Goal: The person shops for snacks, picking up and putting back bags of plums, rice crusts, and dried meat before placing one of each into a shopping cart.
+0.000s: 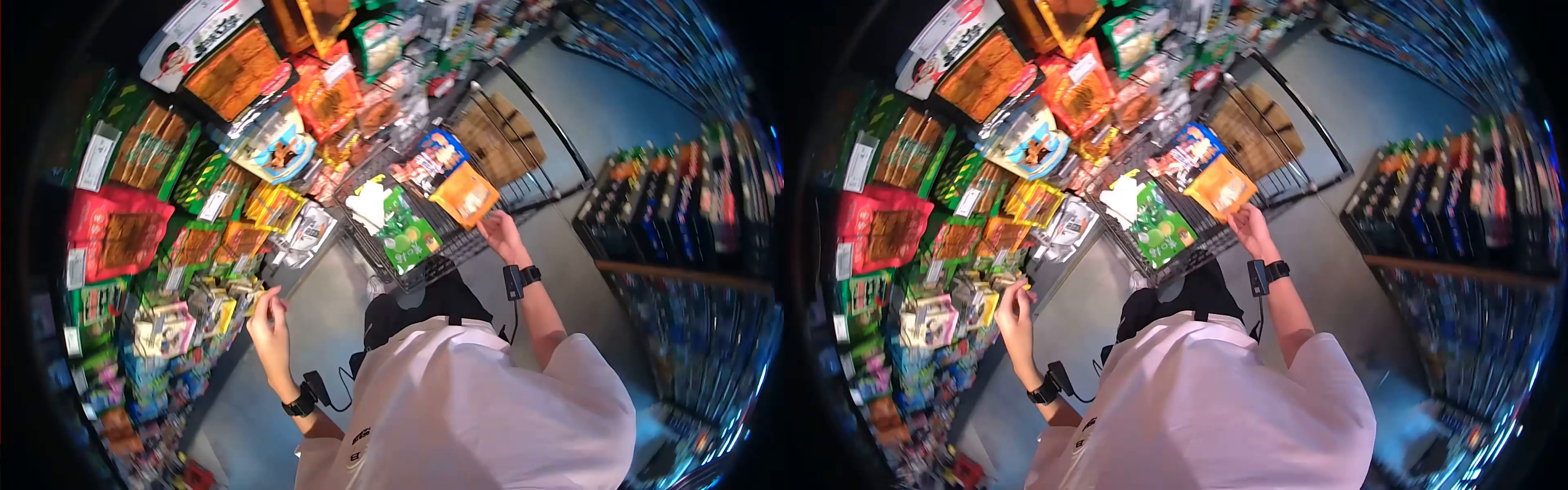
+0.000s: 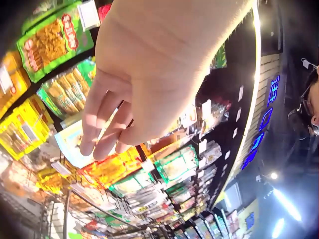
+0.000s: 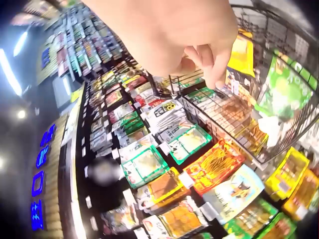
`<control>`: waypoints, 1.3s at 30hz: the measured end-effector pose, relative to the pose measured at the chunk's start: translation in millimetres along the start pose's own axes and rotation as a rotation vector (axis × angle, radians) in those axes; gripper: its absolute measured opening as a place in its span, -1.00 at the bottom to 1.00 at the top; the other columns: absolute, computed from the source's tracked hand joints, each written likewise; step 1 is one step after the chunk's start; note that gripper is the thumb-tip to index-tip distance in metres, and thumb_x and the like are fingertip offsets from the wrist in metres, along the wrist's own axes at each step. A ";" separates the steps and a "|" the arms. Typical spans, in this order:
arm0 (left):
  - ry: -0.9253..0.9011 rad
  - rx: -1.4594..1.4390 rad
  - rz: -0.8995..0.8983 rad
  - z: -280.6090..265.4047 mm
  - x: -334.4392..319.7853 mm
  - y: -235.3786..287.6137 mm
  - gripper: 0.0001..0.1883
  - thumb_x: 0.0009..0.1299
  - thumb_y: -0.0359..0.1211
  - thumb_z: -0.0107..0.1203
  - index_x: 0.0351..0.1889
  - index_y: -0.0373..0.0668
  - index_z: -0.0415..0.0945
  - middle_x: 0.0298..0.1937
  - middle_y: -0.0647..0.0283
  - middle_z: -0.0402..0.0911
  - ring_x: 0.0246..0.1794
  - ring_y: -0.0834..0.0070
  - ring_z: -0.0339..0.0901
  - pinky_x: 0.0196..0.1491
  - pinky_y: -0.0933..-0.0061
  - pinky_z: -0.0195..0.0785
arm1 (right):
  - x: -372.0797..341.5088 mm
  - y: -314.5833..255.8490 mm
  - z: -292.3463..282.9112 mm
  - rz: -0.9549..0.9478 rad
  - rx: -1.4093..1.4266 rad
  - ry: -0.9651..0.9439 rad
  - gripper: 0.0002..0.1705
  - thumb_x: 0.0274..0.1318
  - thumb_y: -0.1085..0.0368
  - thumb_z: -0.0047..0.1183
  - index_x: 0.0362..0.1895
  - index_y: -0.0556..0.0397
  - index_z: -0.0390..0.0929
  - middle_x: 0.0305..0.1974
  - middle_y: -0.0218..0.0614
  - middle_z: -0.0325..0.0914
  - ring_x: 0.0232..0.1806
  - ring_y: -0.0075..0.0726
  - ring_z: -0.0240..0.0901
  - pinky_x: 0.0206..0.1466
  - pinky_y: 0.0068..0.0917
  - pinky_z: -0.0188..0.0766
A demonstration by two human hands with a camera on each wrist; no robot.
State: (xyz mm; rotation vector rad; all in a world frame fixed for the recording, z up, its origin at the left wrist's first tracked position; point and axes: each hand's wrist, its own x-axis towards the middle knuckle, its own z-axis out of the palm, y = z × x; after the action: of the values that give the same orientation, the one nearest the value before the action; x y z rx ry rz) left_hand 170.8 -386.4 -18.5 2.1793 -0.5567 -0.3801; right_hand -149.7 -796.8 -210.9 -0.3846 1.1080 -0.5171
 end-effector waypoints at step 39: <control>0.607 -0.135 -0.436 162.1 -453.6 57.6 -0.76 0.53 -0.39 0.07 0.08 -0.25 0.61 -0.31 0.00 0.72 -0.33 0.24 0.71 -0.20 0.35 0.56 | -109.9 -28.4 6.3 -0.540 -1.022 -0.913 -0.85 0.43 0.31 0.05 -0.24 0.10 0.50 -0.49 -0.58 0.46 -0.54 -0.70 0.35 -0.42 -0.62 0.38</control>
State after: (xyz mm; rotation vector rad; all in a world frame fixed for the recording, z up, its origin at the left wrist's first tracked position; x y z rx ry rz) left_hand -304.9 -292.7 -35.8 2.1272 0.2740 0.0328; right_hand -188.0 -756.9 -111.6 -1.6574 0.2646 -0.1363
